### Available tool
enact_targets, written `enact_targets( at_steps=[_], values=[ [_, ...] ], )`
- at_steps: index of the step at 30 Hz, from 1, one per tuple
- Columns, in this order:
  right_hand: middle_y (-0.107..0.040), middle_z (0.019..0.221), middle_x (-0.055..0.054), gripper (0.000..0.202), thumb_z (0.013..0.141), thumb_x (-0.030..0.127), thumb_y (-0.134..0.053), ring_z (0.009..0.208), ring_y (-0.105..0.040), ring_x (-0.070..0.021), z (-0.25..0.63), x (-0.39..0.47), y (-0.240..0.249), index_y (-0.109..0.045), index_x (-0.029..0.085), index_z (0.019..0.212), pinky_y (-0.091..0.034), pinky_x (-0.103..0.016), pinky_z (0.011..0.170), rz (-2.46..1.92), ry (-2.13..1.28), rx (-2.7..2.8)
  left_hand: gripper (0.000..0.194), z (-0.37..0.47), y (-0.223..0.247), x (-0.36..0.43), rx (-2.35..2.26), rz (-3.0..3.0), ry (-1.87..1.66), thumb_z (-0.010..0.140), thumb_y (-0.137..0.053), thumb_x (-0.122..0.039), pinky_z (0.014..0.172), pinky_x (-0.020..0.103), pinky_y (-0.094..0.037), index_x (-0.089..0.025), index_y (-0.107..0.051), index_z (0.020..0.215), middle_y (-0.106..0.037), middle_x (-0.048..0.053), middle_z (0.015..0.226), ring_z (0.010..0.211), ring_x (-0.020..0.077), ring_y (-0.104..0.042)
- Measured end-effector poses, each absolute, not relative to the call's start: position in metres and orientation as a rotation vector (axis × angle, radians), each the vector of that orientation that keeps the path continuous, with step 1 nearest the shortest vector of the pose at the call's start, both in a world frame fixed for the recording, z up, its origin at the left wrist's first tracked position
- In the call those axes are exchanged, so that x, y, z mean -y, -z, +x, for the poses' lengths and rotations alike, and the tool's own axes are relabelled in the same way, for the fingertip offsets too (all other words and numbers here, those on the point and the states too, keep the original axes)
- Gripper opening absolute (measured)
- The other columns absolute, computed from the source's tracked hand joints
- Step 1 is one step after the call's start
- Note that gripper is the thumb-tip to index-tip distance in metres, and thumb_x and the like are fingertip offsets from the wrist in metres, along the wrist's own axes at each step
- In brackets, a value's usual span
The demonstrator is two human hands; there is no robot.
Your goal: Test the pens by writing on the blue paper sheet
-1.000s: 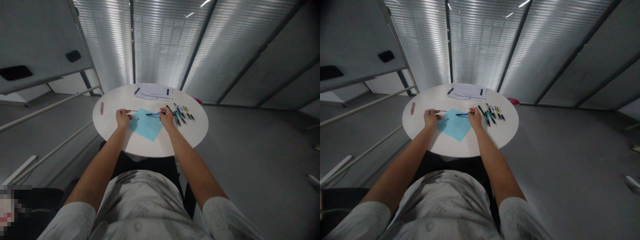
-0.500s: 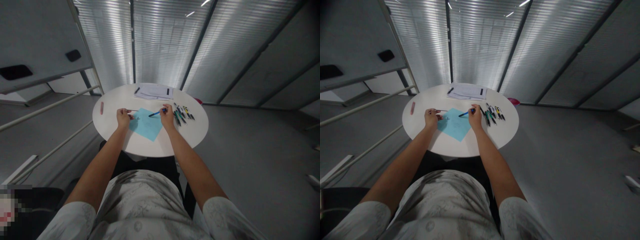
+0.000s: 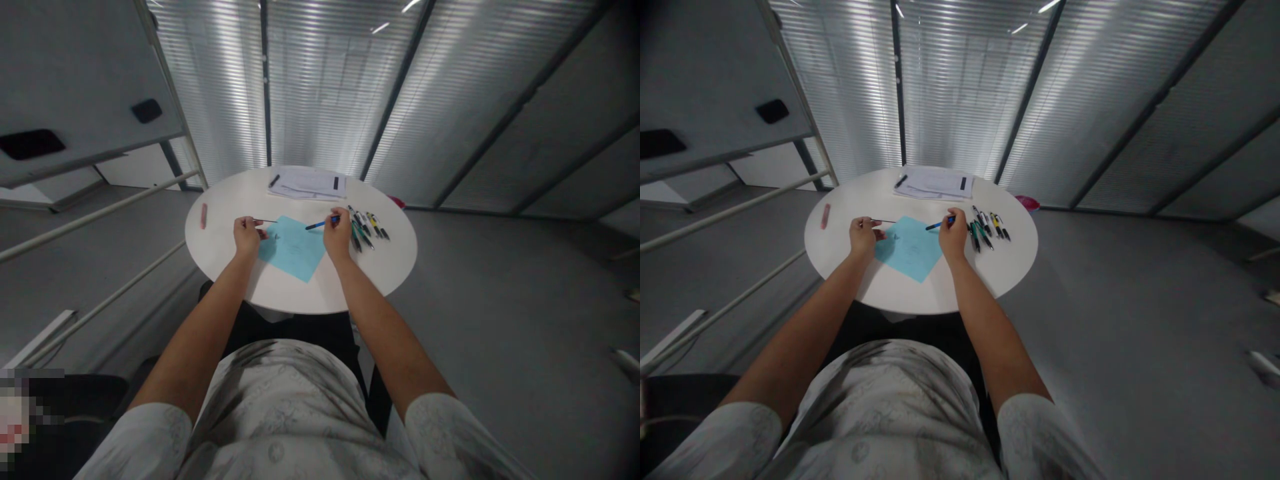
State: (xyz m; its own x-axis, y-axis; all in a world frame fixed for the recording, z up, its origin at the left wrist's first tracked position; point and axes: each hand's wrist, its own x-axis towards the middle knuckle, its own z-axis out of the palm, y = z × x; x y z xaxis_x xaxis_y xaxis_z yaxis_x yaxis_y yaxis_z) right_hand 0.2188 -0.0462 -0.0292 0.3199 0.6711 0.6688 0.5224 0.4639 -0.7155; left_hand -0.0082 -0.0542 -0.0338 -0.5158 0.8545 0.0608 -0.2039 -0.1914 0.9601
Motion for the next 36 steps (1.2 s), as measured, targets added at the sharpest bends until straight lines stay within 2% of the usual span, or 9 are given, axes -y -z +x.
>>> enact_targets(
  at_steps=[16, 31, 36],
  values=[
    [-0.061, 0.102, -0.009, 0.019, 0.085, 0.019, -0.046, 0.096, -0.058, -0.0204, 0.2187, 0.0493, 0.0265, -0.054, 0.021, 0.102, -0.045, -0.037, 0.092, -1.186, -0.182, 1.324, 0.009, -0.0085, 0.0321, 0.0562, -1.293, 0.775, -1.804, 0.092, -0.052, -0.029, 0.045, 0.019, -0.046, -0.022, -0.047, 0.089, -0.061, -0.001, 0.082, 0.049, 0.0066, -0.052],
    [-0.059, 0.092, -0.003, 0.017, 0.086, 0.025, -0.051, 0.075, -0.056, -0.0154, 0.2192, 0.0453, 0.0304, -0.05, 0.023, 0.103, -0.047, -0.03, 0.077, -1.187, -0.257, 1.283, 0.01, -0.0088, 0.0342, 0.0545, -1.318, 0.799, -1.801, 0.093, -0.051, -0.03, 0.044, 0.019, -0.044, -0.022, -0.047, 0.089, -0.061, -0.001, 0.08, 0.046, 0.0066, -0.051],
    [-0.059, 0.094, -0.003, 0.018, 0.088, 0.029, -0.05, 0.078, -0.058, -0.0158, 0.221, 0.0418, 0.0334, -0.049, 0.023, 0.105, -0.048, -0.029, 0.072, -1.186, -0.299, 1.256, 0.008, -0.0089, 0.0336, 0.0552, -1.321, 0.81, -1.79, 0.094, -0.049, -0.029, 0.044, 0.02, -0.045, -0.022, -0.047, 0.089, -0.062, 0.0, 0.08, 0.046, 0.0074, -0.051]
  ],
)
